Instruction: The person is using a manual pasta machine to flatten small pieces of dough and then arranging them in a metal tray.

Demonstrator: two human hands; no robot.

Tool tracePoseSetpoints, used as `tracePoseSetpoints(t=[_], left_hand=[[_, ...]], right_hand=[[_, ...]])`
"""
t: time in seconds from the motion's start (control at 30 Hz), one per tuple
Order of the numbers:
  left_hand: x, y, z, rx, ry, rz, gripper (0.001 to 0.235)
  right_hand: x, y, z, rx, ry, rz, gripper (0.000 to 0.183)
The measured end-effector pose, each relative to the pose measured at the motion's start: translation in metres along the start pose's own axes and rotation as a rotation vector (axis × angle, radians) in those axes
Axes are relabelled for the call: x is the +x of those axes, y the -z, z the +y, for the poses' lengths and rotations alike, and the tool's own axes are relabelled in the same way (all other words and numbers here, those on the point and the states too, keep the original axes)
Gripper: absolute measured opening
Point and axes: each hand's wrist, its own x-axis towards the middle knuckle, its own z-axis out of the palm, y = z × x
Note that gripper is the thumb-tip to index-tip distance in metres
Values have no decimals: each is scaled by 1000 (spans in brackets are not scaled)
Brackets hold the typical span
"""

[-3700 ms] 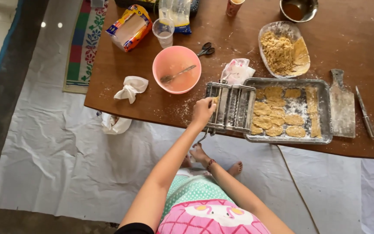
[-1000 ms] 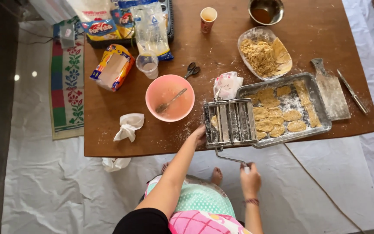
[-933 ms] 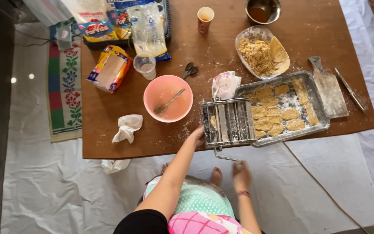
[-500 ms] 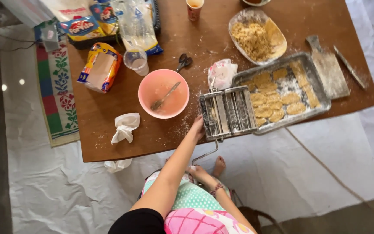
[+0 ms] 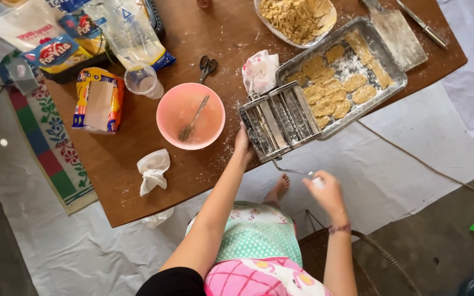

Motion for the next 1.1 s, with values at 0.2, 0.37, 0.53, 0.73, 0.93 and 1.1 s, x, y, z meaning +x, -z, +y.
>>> tracePoseSetpoints(t=[0.2,0.37,0.53,0.73,0.93,1.1], left_hand=[[-36,-3,22,-108,20,3,34],[-68,-3,38,-98,14,-101,38],[-88,5,47,47,15,-193,36],[-112,-3,77,230,24,-350,41],[-128,-56,94,138,83,-523,42],[-110,-69,88,100,119,-468,45]], right_hand=[[57,-114,159,-487,-74,306,24],[39,-174,62,-697,96,11,40],[-33,-187,40,201,-222,-608,35],[-52,-86,15,217,-241,-410,52],[-30,-13,-24,91,-150,-115,39],[-6,-10,10,55,-76,-58,24]])
